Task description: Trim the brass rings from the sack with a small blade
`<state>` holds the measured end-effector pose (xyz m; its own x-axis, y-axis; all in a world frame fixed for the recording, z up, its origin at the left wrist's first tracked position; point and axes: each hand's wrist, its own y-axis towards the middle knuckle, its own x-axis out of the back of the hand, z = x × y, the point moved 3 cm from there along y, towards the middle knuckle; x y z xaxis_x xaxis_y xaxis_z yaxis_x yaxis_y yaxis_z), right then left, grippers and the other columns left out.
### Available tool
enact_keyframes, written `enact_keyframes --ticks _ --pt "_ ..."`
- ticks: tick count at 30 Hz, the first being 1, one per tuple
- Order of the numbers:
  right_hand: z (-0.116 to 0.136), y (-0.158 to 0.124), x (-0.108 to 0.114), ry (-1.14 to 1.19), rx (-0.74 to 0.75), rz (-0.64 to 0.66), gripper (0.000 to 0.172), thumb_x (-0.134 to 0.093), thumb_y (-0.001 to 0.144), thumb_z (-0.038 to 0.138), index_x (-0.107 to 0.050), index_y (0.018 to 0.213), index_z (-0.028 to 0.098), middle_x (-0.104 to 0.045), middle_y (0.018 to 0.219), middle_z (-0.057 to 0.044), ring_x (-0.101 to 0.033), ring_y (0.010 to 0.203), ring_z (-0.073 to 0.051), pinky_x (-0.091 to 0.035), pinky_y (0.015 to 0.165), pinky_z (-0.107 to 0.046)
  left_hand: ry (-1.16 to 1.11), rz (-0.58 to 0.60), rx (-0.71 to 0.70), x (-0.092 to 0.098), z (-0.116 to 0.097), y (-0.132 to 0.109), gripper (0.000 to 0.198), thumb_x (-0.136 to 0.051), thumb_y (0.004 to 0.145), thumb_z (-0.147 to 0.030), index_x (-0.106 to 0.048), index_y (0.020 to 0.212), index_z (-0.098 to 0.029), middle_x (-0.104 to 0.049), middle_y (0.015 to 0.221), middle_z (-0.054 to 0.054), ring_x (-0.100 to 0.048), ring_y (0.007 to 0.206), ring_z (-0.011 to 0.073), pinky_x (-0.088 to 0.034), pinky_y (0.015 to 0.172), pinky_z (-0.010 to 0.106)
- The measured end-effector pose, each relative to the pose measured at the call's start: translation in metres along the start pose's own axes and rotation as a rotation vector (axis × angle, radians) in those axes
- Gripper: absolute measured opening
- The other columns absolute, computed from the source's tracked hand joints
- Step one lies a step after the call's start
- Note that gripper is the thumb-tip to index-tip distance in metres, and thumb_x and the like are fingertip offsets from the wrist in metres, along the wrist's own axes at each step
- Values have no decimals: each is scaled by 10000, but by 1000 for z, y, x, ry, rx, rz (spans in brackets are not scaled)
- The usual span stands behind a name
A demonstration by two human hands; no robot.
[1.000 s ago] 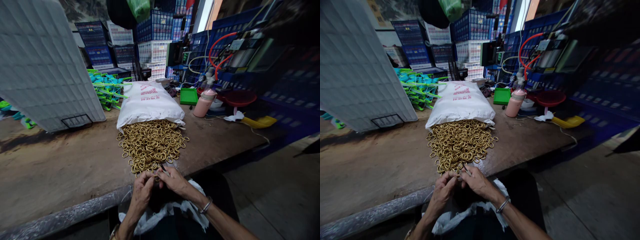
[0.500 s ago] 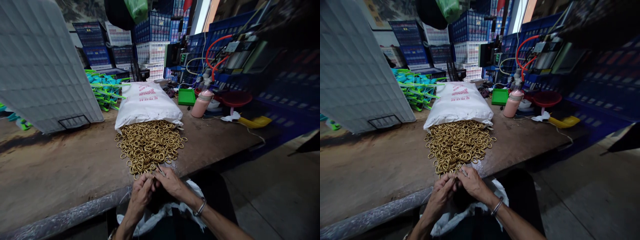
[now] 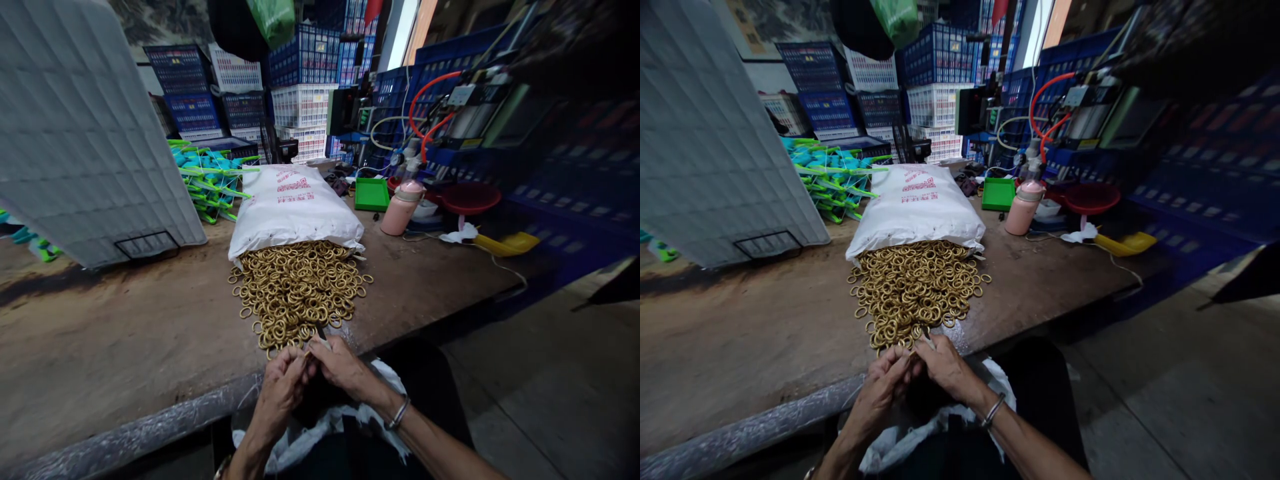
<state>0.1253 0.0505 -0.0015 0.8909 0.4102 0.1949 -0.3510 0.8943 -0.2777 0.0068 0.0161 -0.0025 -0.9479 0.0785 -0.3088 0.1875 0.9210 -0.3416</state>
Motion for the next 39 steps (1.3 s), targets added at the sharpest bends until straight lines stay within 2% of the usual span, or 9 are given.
enact_keyframes --ticks 3,6,11,16,23,26,31,35,39 --pt "-1 1 4 -48 41 -34 321 -351 841 315 -524 621 158 -458 477 42 -384 441 -72 -308 472 -187 -18 8 -1 0 1 -1 322 -549 731 -479 -467 691 -170 -475 564 -57 -234 370 20 -132 370 180" --pt "3 -2 9 -211 132 -94 241 -359 830 251 -522 677 163 -517 555 22 -459 534 -92 -333 548 -197 -28 -17 -22 0 0 -3 302 -517 757 -474 -451 713 -182 -483 556 -61 -227 364 24 -138 365 177" --pt "5 -9 6 -563 214 -53 145 -387 748 114 -513 717 180 -520 596 17 -436 551 -100 -273 525 -206 0 -79 -26 -2 -3 -4 333 -564 705 -495 -435 703 -188 -508 562 -53 -259 374 29 -153 372 173" --pt "6 -12 1 -785 177 -16 211 -406 688 84 -525 834 181 -563 675 -13 -480 615 -124 -272 572 -228 40 -86 -64 -1 0 -1 341 -558 701 -513 -444 711 -192 -492 545 -56 -272 385 42 -171 384 183" --pt "11 -16 5 -952 115 15 273 -379 702 81 -505 930 162 -591 754 -52 -522 691 -158 -279 601 -248 202 -132 -286 6 4 -5 282 -549 754 -430 -490 649 -175 -463 552 -42 -359 464 70 -266 444 190" --pt "6 -11 15 -987 119 -49 255 -384 721 95 -501 942 147 -602 774 -64 -527 699 -160 -269 599 -248 200 -64 -277 -3 -8 -18 311 -524 773 -436 -483 619 -170 -429 515 -50 -326 430 59 -250 417 183" --pt "7 5 37 -970 47 -248 196 -392 744 88 -521 869 168 -610 716 -45 -520 621 -139 -238 549 -240 -21 37 -79 -13 -17 -26 302 -501 778 -471 -500 699 -179 -437 480 -60 -278 345 37 -189 341 166" --pt "13 20 49 -900 24 -453 126 -406 813 164 -520 855 193 -616 717 -31 -530 624 -132 -235 544 -233 -176 30 -34 -7 -8 -18 295 -535 762 -453 -546 776 -159 -534 560 -21 -362 361 41 -262 345 163" --pt "10 30 50 -880 18 -491 108 -457 828 259 -511 902 203 -618 751 -28 -541 639 -128 -243 549 -225 -282 -29 -70 -2 -5 -12 241 -608 726 -366 -547 730 -133 -610 749 58 -484 503 80 -346 380 165"
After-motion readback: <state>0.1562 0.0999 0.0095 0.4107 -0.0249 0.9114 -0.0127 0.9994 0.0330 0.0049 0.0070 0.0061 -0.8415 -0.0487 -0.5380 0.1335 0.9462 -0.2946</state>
